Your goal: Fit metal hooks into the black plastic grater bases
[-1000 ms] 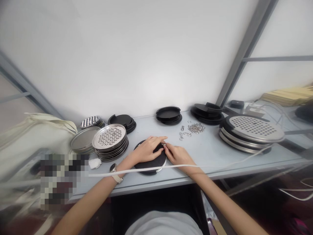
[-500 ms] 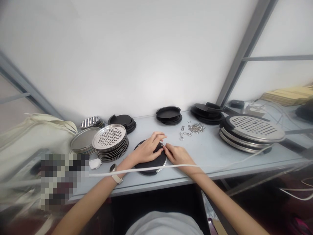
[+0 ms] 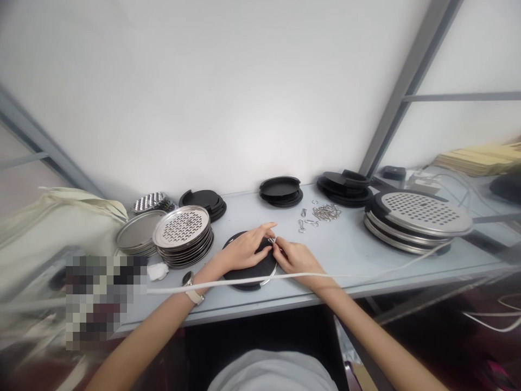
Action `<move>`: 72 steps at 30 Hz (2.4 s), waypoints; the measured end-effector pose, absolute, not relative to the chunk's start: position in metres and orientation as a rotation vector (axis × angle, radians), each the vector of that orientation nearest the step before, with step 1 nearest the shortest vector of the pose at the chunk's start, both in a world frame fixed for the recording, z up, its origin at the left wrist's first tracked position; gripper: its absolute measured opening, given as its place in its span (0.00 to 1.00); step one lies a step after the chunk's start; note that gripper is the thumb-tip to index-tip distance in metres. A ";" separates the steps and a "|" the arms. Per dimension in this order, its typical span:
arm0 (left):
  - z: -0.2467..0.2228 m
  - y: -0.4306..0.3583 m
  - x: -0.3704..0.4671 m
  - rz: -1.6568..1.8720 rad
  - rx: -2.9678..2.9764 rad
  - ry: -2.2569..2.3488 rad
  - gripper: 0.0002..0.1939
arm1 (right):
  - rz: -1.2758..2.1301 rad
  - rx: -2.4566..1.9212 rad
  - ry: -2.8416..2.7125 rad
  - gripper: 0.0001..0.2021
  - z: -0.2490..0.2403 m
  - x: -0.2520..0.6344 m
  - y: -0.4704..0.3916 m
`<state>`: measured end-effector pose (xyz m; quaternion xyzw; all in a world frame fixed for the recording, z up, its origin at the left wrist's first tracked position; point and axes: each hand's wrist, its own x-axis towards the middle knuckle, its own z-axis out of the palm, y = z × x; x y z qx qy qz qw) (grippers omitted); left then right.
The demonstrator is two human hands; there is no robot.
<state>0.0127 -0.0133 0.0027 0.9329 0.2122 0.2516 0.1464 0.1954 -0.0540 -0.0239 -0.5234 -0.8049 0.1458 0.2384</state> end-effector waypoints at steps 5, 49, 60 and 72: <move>0.003 -0.013 0.014 0.698 2.700 0.658 0.22 | 0.356 -1.456 -2.219 0.11 -0.025 0.196 -0.055; 0.002 -0.012 0.014 0.665 2.655 0.653 0.22 | 0.308 -1.540 -2.216 0.13 -0.024 0.194 -0.053; -0.003 -0.010 0.014 0.714 2.474 0.637 0.23 | 0.324 -1.516 -2.201 0.14 -0.024 0.194 -0.053; -0.006 -0.007 0.015 0.766 2.330 0.632 0.24 | 0.287 -1.522 -2.221 0.14 -0.026 0.194 -0.051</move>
